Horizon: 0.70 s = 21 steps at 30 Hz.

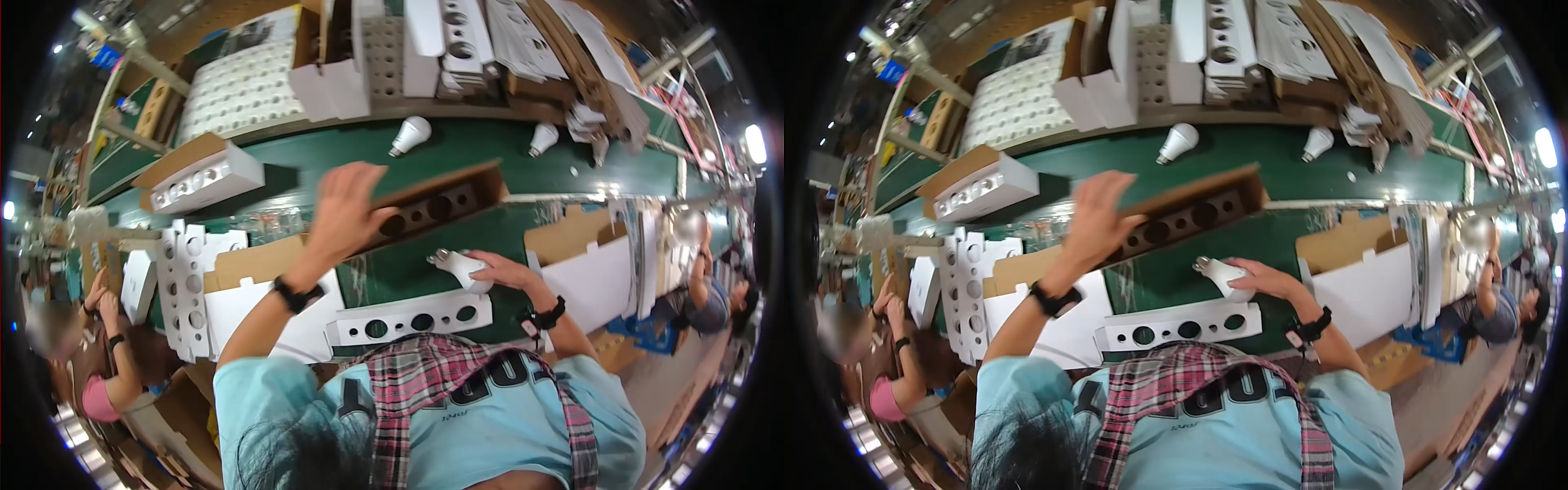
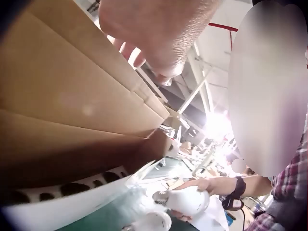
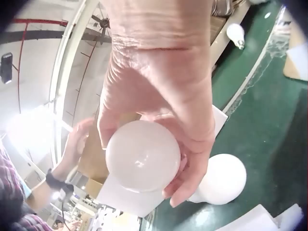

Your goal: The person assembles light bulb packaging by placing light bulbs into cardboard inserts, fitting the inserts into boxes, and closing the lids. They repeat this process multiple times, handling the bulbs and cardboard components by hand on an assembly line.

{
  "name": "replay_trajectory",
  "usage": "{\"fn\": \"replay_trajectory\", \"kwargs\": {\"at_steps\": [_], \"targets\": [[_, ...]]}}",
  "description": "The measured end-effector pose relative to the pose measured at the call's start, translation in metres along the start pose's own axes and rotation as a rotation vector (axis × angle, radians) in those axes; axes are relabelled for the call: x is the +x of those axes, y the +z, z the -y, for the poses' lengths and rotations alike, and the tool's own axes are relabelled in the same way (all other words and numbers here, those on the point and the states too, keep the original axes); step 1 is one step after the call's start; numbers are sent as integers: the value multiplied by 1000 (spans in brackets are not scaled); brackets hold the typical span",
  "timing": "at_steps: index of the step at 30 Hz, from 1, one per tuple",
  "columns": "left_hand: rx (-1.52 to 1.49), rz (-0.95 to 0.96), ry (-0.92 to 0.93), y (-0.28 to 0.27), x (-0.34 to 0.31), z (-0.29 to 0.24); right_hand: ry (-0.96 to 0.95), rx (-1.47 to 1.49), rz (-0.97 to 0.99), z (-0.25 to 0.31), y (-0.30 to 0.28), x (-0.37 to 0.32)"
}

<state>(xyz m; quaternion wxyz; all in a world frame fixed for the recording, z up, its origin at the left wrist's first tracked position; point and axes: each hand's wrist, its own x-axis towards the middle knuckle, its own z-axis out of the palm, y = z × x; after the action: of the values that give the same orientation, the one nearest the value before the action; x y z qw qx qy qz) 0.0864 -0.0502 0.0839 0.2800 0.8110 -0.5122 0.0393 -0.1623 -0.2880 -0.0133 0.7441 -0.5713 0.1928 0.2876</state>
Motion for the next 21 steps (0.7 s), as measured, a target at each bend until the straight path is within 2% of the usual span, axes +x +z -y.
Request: {"fn": "replay_trajectory", "kwargs": {"at_steps": [1,3,4,6,7,9,12,15,18,21], "targets": [[16,6,-73,-13,-17,10,40,26,45,-1,-6,-4],[95,-32,-157,-27,-50,34,-57,-166,174,18,-7,-12],[29,-4,-243,-32,-64,42,-83,-144,230,30,-4,-15],[-263,-43,-441,-16,-92,67,-132,-110,332,50,1,-15],[-361,-33,-552,-7,-98,70,-149,-96,324,60,4,-15],[-756,-97,-763,14,-106,66,-148,-209,224,84,14,-16],[-808,-113,-725,32,-106,61,-213,-167,184,105,22,-14],[-1021,-35,-759,32,-98,61,-239,-313,97,120,28,-16],[-998,81,-613,41,-88,55,-516,-740,-59,130,36,-13],[-933,150,-583,43,-68,45,-516,-918,-148,131,39,-6]]}}
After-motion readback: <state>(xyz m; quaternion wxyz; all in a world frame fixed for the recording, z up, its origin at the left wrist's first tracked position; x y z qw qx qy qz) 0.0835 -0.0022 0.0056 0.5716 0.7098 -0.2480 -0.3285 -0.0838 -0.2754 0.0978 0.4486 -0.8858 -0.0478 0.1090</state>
